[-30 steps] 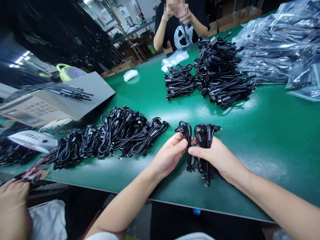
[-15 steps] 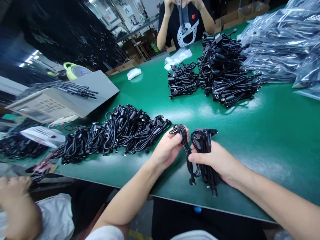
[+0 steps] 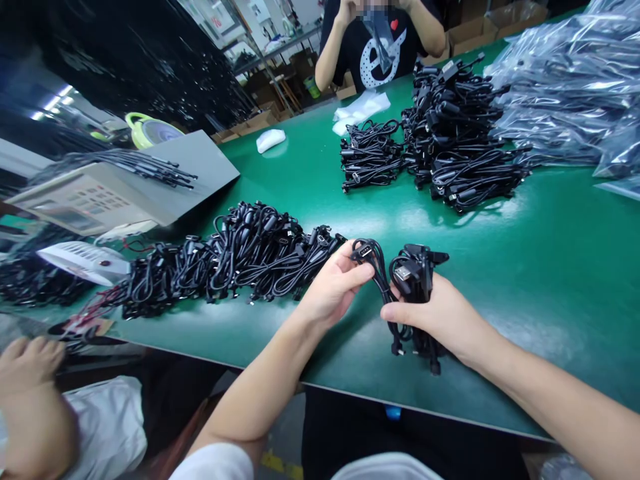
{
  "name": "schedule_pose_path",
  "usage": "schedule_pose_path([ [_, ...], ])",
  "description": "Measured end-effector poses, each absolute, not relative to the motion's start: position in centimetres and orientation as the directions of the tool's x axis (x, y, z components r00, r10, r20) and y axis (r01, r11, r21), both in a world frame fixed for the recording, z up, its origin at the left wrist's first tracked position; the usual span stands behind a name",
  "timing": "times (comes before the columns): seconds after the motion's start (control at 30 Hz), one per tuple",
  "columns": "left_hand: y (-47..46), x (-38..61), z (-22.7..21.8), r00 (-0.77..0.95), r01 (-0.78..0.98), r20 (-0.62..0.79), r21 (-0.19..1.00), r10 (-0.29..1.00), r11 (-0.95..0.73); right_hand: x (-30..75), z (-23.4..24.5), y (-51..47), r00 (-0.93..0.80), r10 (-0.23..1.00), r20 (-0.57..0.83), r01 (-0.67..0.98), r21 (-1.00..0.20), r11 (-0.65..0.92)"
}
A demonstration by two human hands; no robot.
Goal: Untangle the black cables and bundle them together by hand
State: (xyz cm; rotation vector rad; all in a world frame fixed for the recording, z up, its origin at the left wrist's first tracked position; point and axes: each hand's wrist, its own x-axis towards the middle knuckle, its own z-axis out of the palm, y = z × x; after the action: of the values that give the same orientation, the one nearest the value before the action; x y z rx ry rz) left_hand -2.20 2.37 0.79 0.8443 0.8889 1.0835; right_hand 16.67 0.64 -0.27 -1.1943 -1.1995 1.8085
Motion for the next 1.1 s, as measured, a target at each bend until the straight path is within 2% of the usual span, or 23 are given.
schedule_pose_path([
  [0.3, 2.0, -1.8, 0.7, 0.257, -0.4, -0.187, 0.873, 0.948, 0.281, 16.9, 0.3, 0.3, -0.438, 0.79, -0.429, -0.138, -0.837, -0.53],
  [0.47, 1.6, -1.7, 0.8, 0.262, -0.391, -0.129, 0.892, 0.956, 0.228, 17.1, -0.3, 0.4, -0.464, 0.78, -0.419, -0.182, -0.817, -0.548],
  [0.63, 1.5, -1.8, 0.9, 0.227, -0.412, -0.098, 0.892, 0.969, 0.187, 17.0, -0.5, 0.4, -0.537, 0.74, -0.405, -0.28, -0.741, -0.61],
  [1.1, 1.6, -2.2, 1.3, 0.222, -0.418, -0.15, 0.878, 0.963, 0.233, 16.5, -0.9, 0.4, -0.533, 0.743, -0.406, -0.309, -0.724, -0.617],
])
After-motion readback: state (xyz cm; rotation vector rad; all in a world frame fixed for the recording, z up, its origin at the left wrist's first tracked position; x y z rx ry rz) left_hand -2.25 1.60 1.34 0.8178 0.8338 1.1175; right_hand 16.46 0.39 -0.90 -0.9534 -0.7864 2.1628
